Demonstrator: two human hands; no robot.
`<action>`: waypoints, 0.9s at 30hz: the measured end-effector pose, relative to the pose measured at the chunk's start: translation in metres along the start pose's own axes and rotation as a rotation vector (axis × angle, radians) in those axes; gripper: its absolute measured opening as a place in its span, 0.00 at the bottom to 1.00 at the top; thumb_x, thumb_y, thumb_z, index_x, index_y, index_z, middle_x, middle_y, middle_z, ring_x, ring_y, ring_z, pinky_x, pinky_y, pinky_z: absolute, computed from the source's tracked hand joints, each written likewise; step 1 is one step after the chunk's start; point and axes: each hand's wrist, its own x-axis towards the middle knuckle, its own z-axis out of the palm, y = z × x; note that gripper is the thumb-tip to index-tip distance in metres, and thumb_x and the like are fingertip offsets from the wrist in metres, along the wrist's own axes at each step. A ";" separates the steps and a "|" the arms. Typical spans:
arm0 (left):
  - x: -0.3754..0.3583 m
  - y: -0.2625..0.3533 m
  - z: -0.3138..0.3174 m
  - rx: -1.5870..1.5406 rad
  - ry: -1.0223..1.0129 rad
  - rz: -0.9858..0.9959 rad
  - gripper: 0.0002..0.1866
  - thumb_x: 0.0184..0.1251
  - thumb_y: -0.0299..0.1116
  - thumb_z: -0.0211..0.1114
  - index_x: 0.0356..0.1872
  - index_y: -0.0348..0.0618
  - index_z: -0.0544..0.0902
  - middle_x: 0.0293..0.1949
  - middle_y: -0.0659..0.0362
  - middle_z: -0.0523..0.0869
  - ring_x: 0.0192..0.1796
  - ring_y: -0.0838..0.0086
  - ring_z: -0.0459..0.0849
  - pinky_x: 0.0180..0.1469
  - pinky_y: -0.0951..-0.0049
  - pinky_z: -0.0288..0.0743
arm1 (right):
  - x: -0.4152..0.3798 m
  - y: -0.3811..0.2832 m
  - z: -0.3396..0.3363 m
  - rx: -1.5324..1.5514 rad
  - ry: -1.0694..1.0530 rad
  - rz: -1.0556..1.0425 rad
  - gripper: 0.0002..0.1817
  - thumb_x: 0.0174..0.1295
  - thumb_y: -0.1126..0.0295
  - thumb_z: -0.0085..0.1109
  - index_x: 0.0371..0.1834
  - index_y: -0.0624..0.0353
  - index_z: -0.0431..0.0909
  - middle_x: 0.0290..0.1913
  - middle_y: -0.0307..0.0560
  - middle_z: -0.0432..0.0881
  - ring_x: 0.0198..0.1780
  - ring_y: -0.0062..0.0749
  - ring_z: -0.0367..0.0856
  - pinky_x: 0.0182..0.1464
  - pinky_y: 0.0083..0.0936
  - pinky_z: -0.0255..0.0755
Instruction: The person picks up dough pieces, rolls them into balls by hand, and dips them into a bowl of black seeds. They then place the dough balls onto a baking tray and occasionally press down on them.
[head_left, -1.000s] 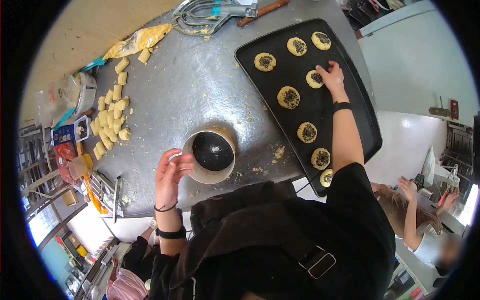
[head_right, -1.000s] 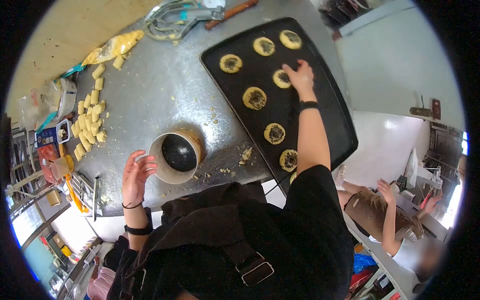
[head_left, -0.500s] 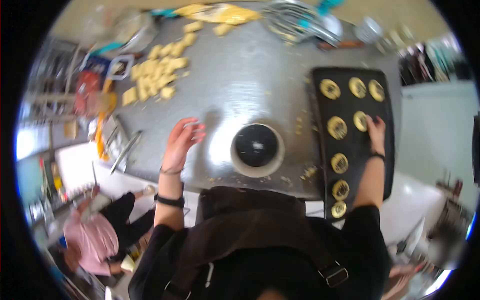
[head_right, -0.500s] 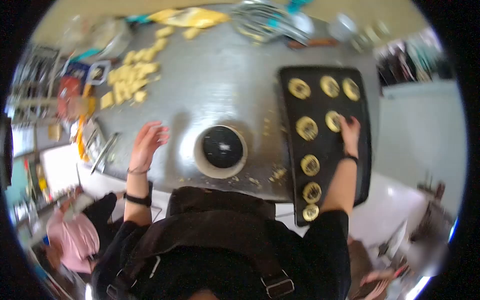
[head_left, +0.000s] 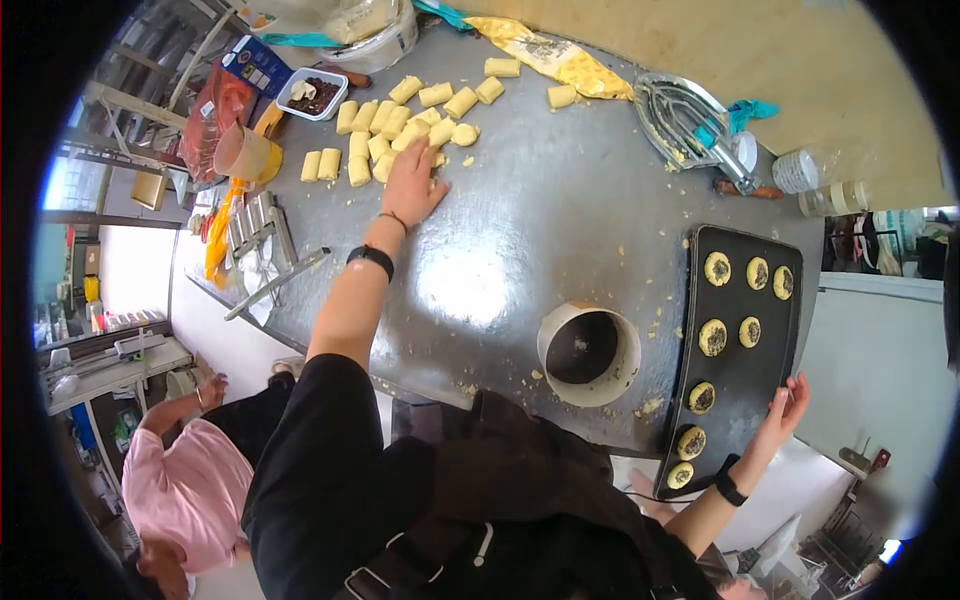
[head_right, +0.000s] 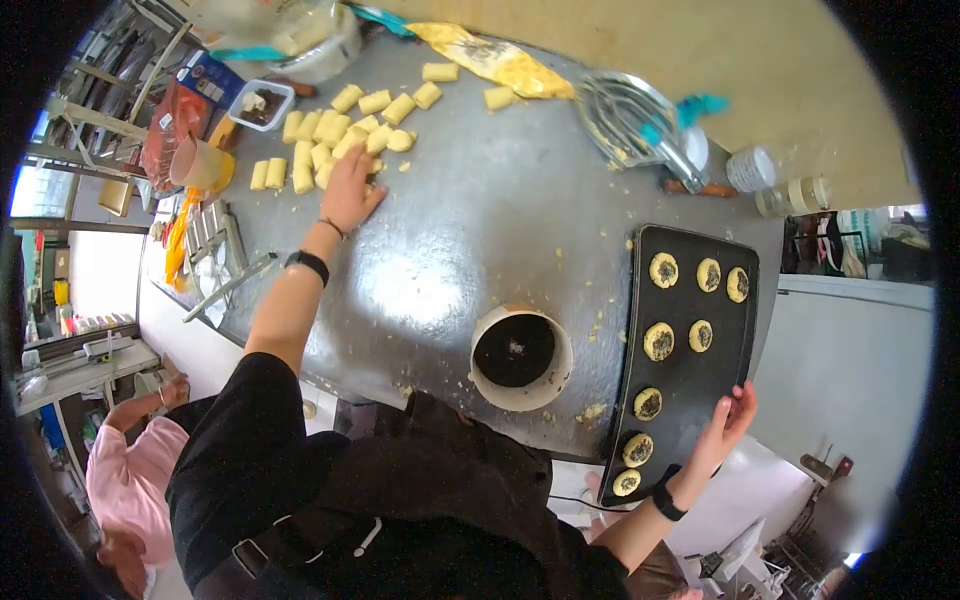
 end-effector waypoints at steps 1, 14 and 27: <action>-0.005 0.001 0.001 -0.030 -0.012 -0.001 0.30 0.52 0.38 0.68 0.57 0.38 0.73 0.60 0.47 0.72 0.63 0.51 0.69 0.68 0.58 0.60 | -0.006 -0.003 -0.001 0.002 0.009 0.007 0.25 0.67 0.64 0.57 0.66 0.58 0.67 0.55 0.41 0.72 0.52 0.25 0.68 0.57 0.23 0.62; -0.006 -0.003 0.008 -0.006 -0.073 -0.155 0.29 0.52 0.44 0.69 0.56 0.44 0.75 0.50 0.50 0.76 0.55 0.55 0.74 0.59 0.58 0.68 | -0.042 -0.070 0.020 0.052 -0.015 -0.021 0.27 0.66 0.63 0.58 0.66 0.57 0.66 0.57 0.42 0.73 0.51 0.23 0.71 0.53 0.20 0.64; 0.016 0.012 0.021 -0.105 -0.118 -0.108 0.13 0.60 0.39 0.64 0.43 0.46 0.77 0.37 0.55 0.80 0.43 0.62 0.79 0.45 0.60 0.74 | -0.067 -0.110 0.033 0.164 -0.029 -0.160 0.25 0.64 0.65 0.59 0.63 0.59 0.68 0.56 0.43 0.73 0.51 0.26 0.71 0.54 0.23 0.66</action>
